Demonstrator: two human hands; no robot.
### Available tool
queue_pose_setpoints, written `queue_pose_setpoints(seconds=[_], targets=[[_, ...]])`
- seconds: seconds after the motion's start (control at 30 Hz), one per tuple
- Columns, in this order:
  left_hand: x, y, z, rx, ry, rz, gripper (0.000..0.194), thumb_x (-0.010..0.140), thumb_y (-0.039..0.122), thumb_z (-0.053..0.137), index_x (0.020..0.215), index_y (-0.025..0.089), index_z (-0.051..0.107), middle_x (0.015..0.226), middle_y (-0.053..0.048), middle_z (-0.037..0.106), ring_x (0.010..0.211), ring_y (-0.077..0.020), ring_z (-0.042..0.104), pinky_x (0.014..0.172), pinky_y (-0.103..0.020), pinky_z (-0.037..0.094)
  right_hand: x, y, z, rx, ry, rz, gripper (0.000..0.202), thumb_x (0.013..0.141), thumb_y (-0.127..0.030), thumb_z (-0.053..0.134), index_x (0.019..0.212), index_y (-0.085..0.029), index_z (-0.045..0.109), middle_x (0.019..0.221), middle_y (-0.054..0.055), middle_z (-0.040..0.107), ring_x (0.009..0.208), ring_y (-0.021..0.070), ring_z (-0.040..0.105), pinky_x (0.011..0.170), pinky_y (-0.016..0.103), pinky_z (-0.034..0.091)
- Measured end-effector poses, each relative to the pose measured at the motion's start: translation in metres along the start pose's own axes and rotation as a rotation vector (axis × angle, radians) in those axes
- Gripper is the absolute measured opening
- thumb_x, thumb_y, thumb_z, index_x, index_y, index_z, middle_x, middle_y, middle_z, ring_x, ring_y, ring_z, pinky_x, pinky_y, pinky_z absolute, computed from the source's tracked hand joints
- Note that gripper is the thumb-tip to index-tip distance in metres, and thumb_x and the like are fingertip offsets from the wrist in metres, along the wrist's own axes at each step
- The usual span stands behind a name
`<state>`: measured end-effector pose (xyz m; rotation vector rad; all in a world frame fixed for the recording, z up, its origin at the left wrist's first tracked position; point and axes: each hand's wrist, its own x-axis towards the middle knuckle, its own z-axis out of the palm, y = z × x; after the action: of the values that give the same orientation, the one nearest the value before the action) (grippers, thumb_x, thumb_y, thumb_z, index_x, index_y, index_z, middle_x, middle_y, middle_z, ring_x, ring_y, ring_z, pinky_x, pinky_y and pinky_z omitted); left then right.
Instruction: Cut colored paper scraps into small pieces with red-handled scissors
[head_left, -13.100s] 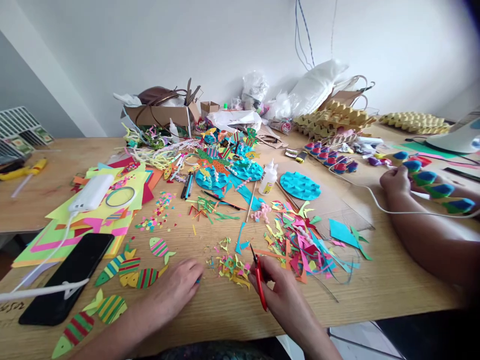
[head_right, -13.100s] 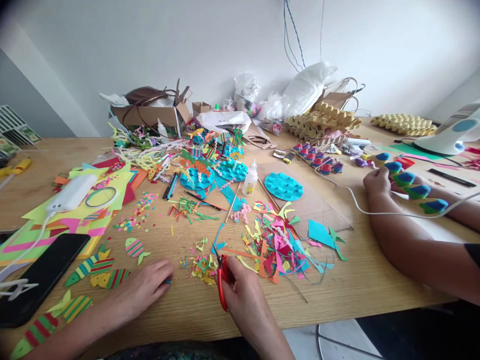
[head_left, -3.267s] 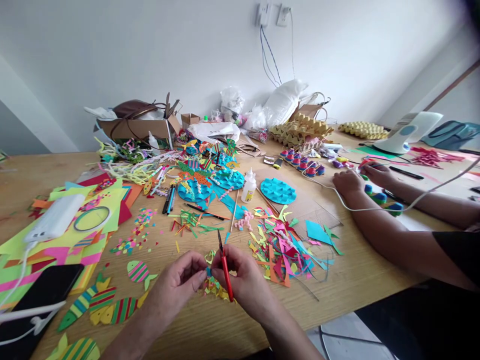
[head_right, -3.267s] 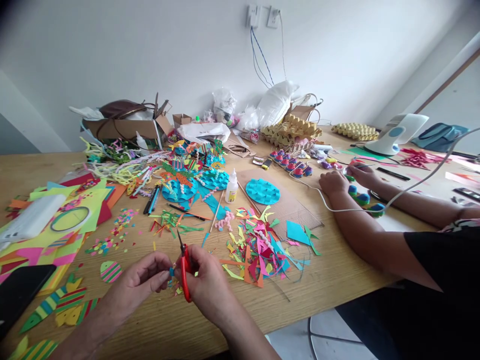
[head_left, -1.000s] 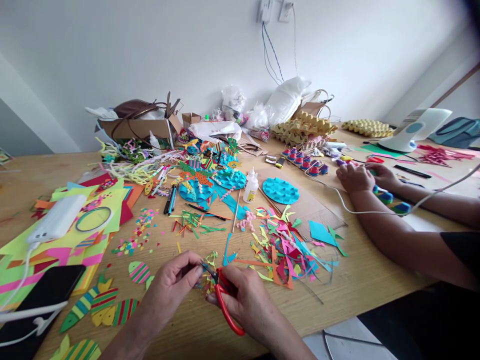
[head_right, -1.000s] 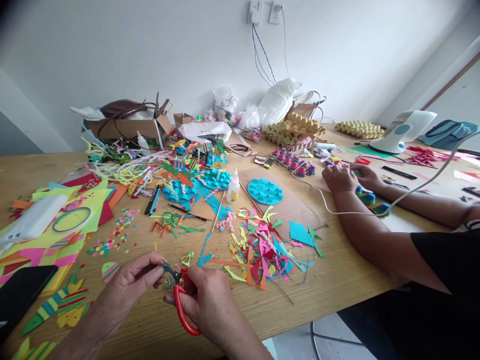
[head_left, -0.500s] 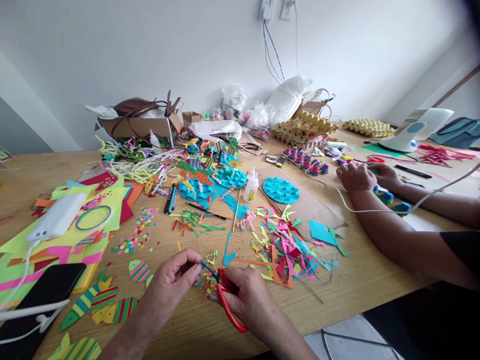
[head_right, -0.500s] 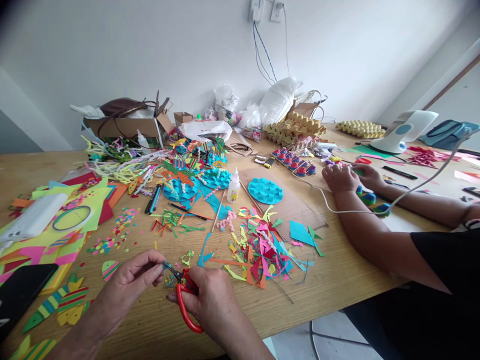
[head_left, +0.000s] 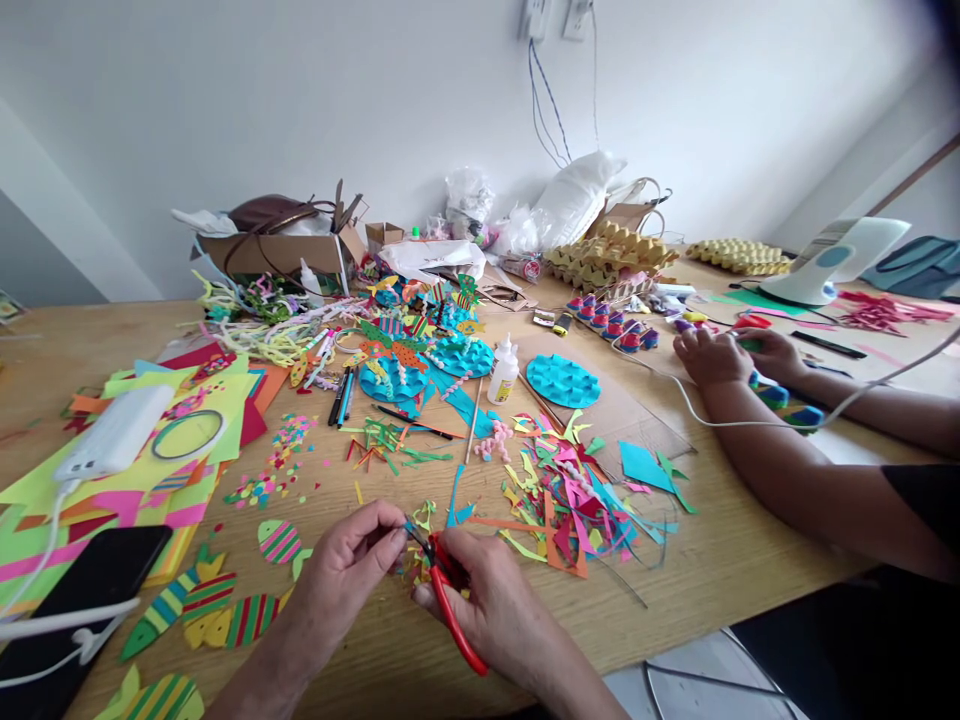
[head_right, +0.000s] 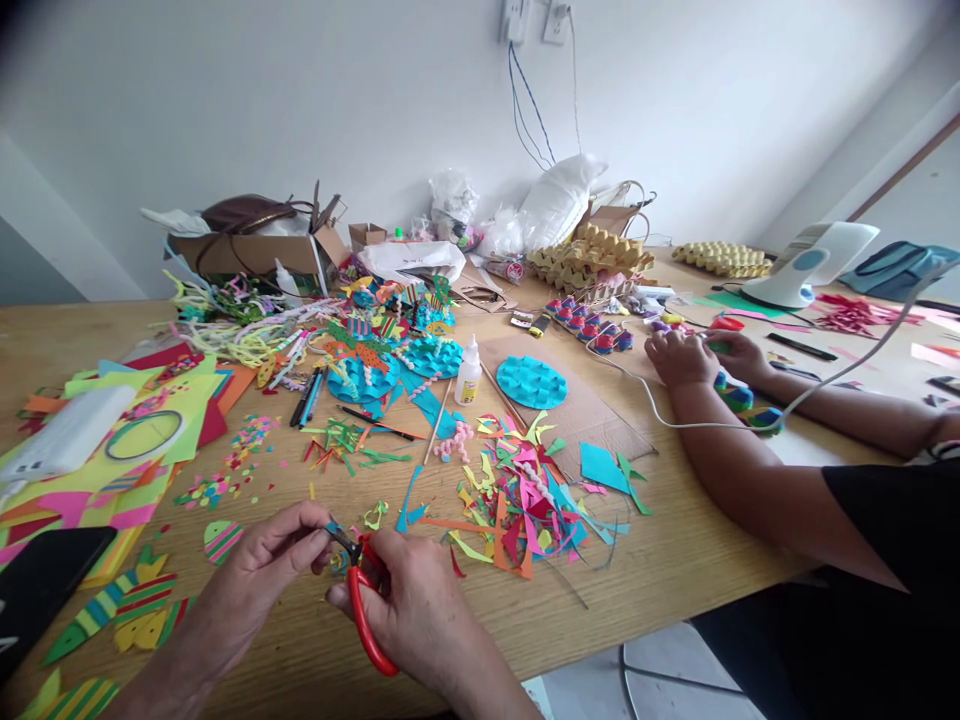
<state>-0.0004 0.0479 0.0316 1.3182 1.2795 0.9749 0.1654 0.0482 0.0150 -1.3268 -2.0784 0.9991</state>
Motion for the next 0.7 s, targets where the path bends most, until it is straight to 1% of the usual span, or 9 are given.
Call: queue_pose_setpoints(seconds=[0.17,0.27,0.4,0.57,0.7], targets=[[0.0010,0.0051,0.0023,0.027,-0.049,0.003,0.016,0.075,0.026,0.051,0.063,0.019,0.055,0.058,0.004,0.047,0.057,-0.0132,0.044,0.055,-0.021,0.038,-0.0002,0.0018,0.0016,-0.003,0.011,-0.018,0.034,0.078,-0.046,0.053,0.062,-0.019,0.041,0.055,-0.006,0.038,0.049,0.0082,0.032,0.048,0.020,0.021],[0.0004,0.0052,0.0023,0.039,-0.050,0.000,0.016,0.076,0.026,0.050,0.063,0.019,0.055,0.057,0.004,0.046,0.057,-0.0132,0.044,0.055,-0.021,0.037,-0.0007,0.0029,0.0025,0.001,0.020,-0.027,0.034,0.078,-0.045,0.053,0.060,-0.019,0.041,0.054,-0.006,0.037,0.049,0.0081,0.031,0.047,0.020,0.021],[-0.0009,0.0021,0.0006,0.047,-0.063,-0.009,0.016,0.076,0.026,0.050,0.063,0.019,0.056,0.058,0.004,0.048,0.058,-0.0136,0.045,0.056,-0.022,0.039,-0.0016,0.0051,0.0024,0.018,0.021,-0.026,0.036,0.077,-0.045,0.054,0.059,-0.019,0.037,0.054,-0.007,0.035,0.049,0.0080,0.030,0.047,0.020,0.020],[-0.0010,-0.0007,-0.0012,0.045,-0.077,-0.021,0.015,0.077,0.026,0.050,0.069,0.018,0.060,0.064,0.002,0.056,0.063,-0.0152,0.050,0.059,-0.022,0.041,-0.0018,0.0059,0.0010,-0.007,0.025,0.005,0.038,0.076,-0.045,0.056,0.057,-0.020,0.034,0.053,-0.007,0.034,0.049,0.0080,0.028,0.047,0.020,0.020],[0.0004,-0.0013,-0.0016,0.056,-0.057,-0.018,0.015,0.076,0.026,0.051,0.069,0.018,0.061,0.062,0.003,0.056,0.061,-0.0144,0.050,0.057,-0.021,0.041,-0.0028,0.0063,0.0006,-0.018,0.024,-0.009,0.038,0.077,-0.045,0.055,0.057,-0.020,0.035,0.053,-0.007,0.034,0.048,0.0080,0.028,0.047,0.020,0.020]])
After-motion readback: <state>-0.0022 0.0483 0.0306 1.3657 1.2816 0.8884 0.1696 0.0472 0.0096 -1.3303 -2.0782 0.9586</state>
